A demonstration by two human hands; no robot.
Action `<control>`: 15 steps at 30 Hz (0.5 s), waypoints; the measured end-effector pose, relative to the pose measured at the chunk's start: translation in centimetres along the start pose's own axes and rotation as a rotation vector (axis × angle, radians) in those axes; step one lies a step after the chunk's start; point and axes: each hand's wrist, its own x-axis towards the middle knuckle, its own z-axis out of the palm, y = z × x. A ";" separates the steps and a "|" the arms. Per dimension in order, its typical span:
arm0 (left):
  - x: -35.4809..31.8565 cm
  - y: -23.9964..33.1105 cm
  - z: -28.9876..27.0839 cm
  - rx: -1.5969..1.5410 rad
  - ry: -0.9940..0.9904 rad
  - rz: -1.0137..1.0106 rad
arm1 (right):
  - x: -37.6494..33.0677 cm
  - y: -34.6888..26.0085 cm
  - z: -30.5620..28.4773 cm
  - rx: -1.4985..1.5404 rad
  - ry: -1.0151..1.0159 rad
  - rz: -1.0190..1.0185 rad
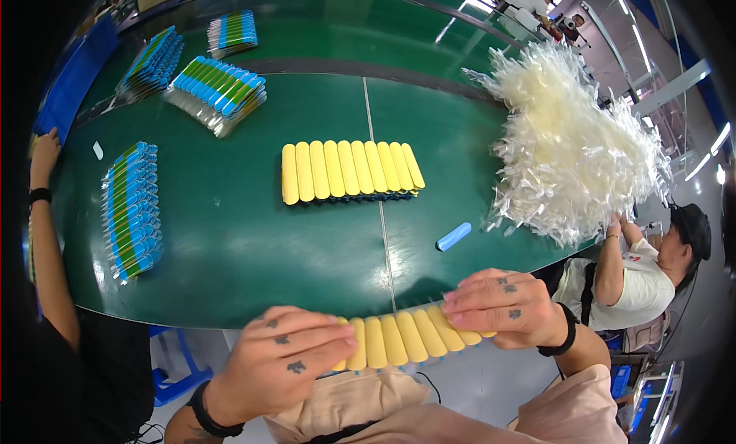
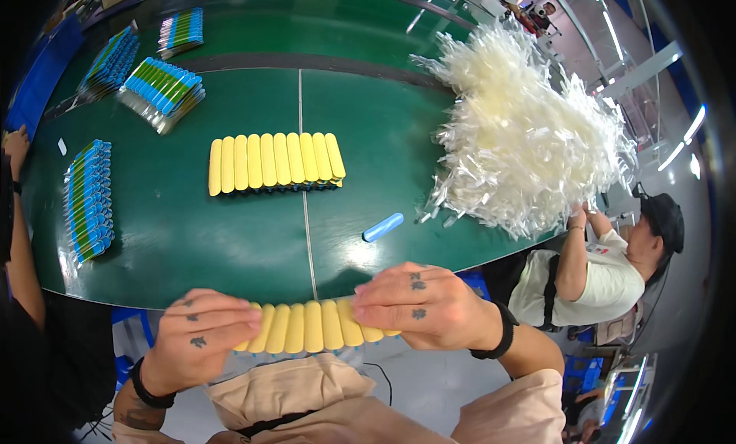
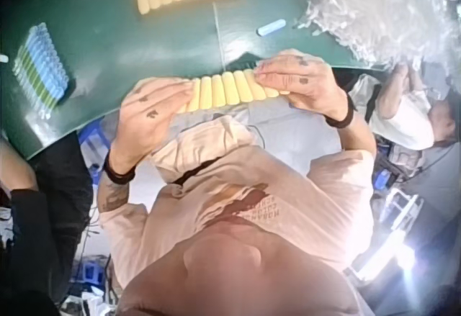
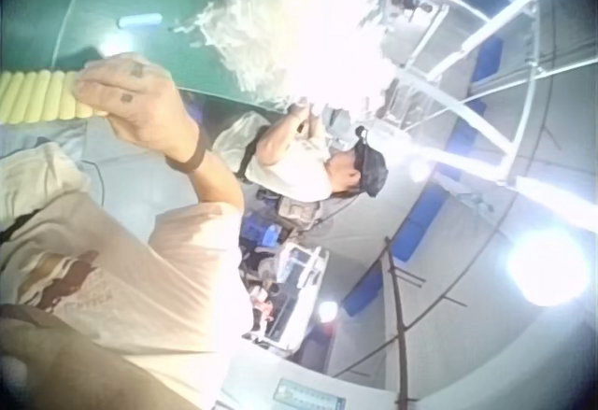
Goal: The person picks up a row of yellow batteries, places them onto a strip of adhesive tape, and presses the tape against them. They then pick up a row of blue and green batteries, place them onto another strip of tape, and press the tape against them.
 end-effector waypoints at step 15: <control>-1.1 -1.6 1.0 0.506 -0.207 0.125 | -1.5 4.5 1.8 -0.499 -0.185 -0.136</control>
